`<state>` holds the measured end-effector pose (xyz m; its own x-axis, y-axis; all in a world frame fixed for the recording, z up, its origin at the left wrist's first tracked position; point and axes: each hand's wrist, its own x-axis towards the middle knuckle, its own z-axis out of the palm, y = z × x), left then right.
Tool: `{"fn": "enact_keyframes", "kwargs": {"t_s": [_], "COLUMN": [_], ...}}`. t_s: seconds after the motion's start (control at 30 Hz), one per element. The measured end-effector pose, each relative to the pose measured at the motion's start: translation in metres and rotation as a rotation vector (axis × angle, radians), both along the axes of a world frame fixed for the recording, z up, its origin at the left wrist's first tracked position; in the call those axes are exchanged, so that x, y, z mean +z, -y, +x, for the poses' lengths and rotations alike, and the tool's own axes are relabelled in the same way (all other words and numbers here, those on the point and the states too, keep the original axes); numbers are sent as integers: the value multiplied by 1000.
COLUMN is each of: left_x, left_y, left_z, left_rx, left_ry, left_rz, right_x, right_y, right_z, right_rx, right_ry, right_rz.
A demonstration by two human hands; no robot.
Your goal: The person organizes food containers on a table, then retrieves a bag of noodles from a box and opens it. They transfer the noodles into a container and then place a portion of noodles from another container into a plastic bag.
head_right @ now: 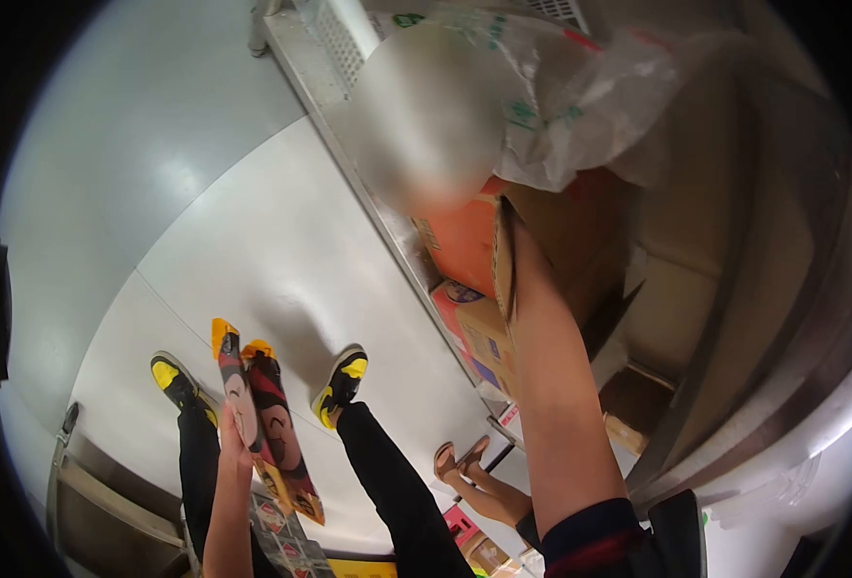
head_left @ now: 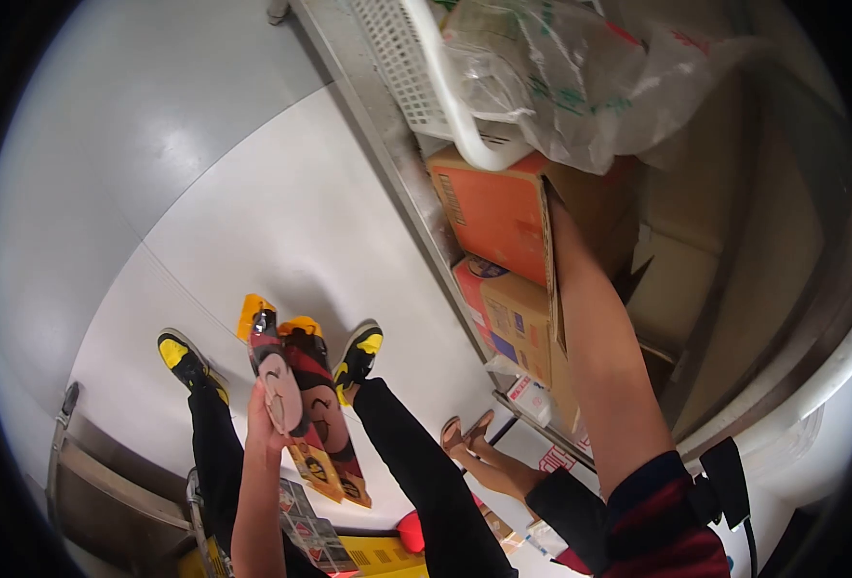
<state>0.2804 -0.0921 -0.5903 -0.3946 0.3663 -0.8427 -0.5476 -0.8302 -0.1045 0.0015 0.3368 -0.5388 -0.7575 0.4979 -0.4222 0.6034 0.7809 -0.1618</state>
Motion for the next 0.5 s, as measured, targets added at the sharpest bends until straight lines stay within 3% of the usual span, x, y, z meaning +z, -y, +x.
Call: {"fn": "enact_keyframes", "kwargs": {"t_s": [0.13,0.5], "left_x": [-2,10], "left_y": [0,2], "left_z": [0,-19], "left_rx": [-23,-90], "left_ry": [8,-30], "left_rz": [65,129], "right_x": [-8,-1], "right_y": [-8,-24], "right_z": [-8,12], "right_rx": [138,245], "right_ry": [78,101], "right_rz": [176,285]}}
